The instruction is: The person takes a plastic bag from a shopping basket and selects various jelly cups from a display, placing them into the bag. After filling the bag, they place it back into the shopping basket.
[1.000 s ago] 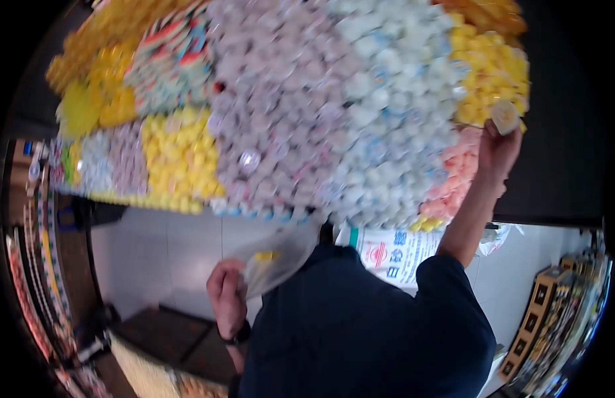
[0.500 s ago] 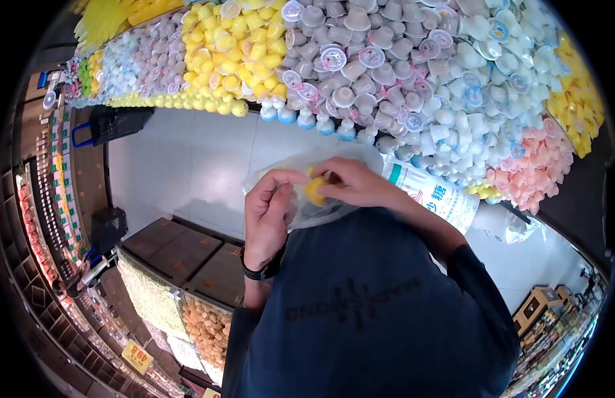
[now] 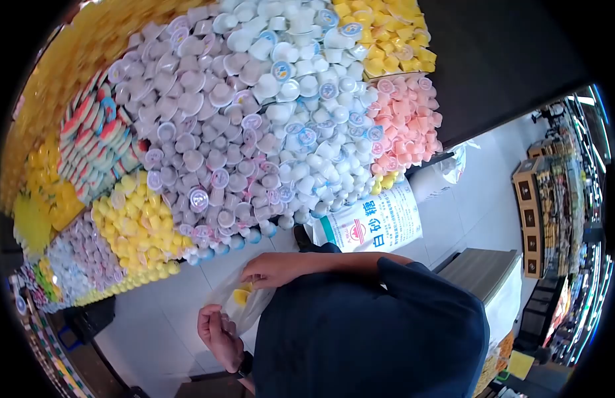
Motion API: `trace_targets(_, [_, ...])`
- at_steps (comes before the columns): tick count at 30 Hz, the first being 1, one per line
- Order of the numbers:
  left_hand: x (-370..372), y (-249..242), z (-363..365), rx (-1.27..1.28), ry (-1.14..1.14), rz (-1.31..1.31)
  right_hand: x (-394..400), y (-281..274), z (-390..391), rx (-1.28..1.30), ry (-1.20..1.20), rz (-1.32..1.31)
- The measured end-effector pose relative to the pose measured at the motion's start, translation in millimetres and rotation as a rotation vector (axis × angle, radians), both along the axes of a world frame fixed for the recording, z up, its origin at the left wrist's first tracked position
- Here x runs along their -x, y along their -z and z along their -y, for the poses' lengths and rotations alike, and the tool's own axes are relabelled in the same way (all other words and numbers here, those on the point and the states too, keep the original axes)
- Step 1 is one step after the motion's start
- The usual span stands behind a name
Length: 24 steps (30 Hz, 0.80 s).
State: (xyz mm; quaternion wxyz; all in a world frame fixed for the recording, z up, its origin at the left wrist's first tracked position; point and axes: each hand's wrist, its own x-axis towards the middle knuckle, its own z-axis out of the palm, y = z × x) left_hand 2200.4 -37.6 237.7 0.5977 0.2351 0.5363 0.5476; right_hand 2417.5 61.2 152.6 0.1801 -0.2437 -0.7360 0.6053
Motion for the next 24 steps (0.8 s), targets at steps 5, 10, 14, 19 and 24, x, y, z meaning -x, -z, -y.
trace_targets(5, [-6, 0, -8, 0.038, -0.034, -0.057, -82, -32, -24, -0.062, 0.402, 0.005])
trace_targets(10, [-15, 2, -10, 0.052, -0.048, -0.088, -197, -52, -53, -0.288, 1.095, 0.138])
trace_targets(14, [-21, 3, -11, 0.012, -0.016, -0.05, -306, -47, -98, -0.661, 1.685, 0.242])
trace_targets(19, [-27, 7, -12, -0.01, -0.029, -0.064, -386, -40, -150, -0.997, 1.809, 0.633])
trace_targets(24, [-36, -5, -12, 0.021, -0.025, -0.065, -404, -35, -169, -1.072, 1.689, 0.875])
